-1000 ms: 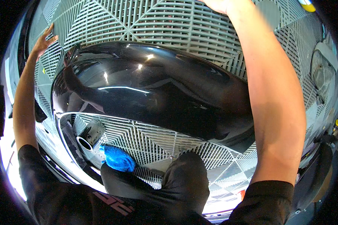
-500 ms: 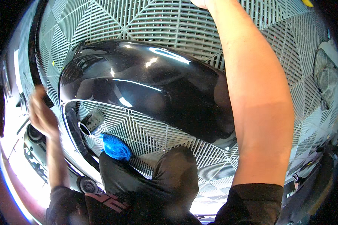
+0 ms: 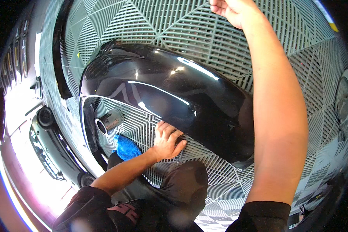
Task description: The person wipes a black car bumper with a blue microfiber cloth, then uses a small white tool to scrape or pick at the surface. The person remains seated on the floor throughout the task.
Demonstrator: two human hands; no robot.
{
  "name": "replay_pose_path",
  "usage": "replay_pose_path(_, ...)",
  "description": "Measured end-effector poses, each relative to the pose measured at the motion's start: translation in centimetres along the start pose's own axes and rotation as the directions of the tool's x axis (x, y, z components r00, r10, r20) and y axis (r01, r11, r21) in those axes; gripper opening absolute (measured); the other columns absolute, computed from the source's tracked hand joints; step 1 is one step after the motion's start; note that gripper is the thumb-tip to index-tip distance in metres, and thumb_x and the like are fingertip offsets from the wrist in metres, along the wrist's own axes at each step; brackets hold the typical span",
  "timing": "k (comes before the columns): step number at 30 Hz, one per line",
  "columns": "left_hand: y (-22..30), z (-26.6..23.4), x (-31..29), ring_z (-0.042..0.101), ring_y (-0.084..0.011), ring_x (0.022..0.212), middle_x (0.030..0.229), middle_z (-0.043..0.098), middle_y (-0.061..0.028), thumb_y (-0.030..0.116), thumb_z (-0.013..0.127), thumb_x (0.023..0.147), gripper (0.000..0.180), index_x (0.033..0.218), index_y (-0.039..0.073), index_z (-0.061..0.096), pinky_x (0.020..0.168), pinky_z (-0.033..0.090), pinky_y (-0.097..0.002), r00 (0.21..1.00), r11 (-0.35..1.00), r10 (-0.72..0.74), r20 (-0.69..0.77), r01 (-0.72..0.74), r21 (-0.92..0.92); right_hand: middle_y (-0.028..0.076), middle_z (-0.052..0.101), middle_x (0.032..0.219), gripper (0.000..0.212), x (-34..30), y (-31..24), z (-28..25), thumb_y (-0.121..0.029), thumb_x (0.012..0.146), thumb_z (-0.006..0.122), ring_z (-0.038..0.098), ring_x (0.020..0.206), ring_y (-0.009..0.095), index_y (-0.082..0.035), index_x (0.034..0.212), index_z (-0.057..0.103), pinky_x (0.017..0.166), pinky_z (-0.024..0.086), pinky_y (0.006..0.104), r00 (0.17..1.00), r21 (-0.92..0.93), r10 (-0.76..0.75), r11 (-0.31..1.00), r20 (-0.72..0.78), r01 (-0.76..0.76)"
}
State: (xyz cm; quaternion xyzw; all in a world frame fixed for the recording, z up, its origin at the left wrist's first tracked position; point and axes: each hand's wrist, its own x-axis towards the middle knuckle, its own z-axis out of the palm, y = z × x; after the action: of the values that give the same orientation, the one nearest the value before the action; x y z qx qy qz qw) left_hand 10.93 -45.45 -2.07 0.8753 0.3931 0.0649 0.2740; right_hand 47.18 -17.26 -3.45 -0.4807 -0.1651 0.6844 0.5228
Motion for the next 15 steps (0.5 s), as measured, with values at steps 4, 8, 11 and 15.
replay_pose_path(4, -0.11, 0.76, -0.07, 0.045, -0.0257, 0.122, 0.123, 0.053, -0.0030, 0.038, 0.066, 0.086, 0.043, 0.125, 0.019, 0.060, 0.109, 0.029, -0.0503, 0.998, 0.998, 0.000, -0.069, 0.004, 0.058, 0.001, 0.065, 0.083, 0.015, 0.18, -0.07, -0.02, -0.006, 0.087, 0.067, 0.055, 0.062, 0.010, -0.010, 0.101, 0.063, 0.065, 0.046, 0.0275, 0.997, 0.002, 0.014, 1.000, -0.073, -0.014)
replay_pose_path(8, -0.36, 0.88, -0.34, 0.045, -0.0247, 0.122, 0.121, 0.054, -0.0017, 0.039, 0.066, 0.085, 0.042, 0.122, 0.020, 0.062, 0.109, 0.030, -0.0493, 0.997, 0.998, 0.002, -0.074, 0.003, 0.064, 0.001, 0.065, 0.083, 0.016, 0.07, 0.21, 0.32, -0.006, 0.088, 0.067, 0.055, 0.062, 0.009, -0.010, 0.103, 0.062, 0.065, 0.046, 0.0273, 0.993, 0.003, 0.003, 1.000, -0.115, -0.002)
replay_pose_path(11, -0.23, 0.76, -0.19, 0.046, -0.0242, 0.121, 0.120, 0.055, -0.0013, 0.040, 0.067, 0.084, 0.041, 0.121, 0.021, 0.063, 0.109, 0.030, -0.0491, 0.998, 0.997, 0.004, -0.066, 0.001, 0.074, 0.001, 0.064, 0.080, 0.014, -0.14, -0.05, 0.21, -0.005, 0.088, 0.066, 0.054, 0.062, 0.009, -0.010, 0.100, 0.062, 0.064, 0.045, 0.0262, 0.996, -0.036, -0.002, 0.999, -0.092, -0.001)
replay_pose_path(15, -0.58, 1.32, -0.20, 0.048, -0.0237, 0.118, 0.117, 0.055, -0.0010, 0.039, 0.068, 0.080, 0.042, 0.118, 0.022, 0.063, 0.108, 0.031, -0.0482, 0.996, 0.996, 0.014, -0.088, -0.007, 0.084, 0.000, 0.063, 0.077, 0.006, 0.54, 0.72, 0.11, -0.005, 0.089, 0.065, 0.052, 0.061, 0.009, -0.008, 0.094, 0.062, 0.059, 0.043, 0.0248, 0.999, 0.001, -0.022, 1.000, -0.029, 0.022)
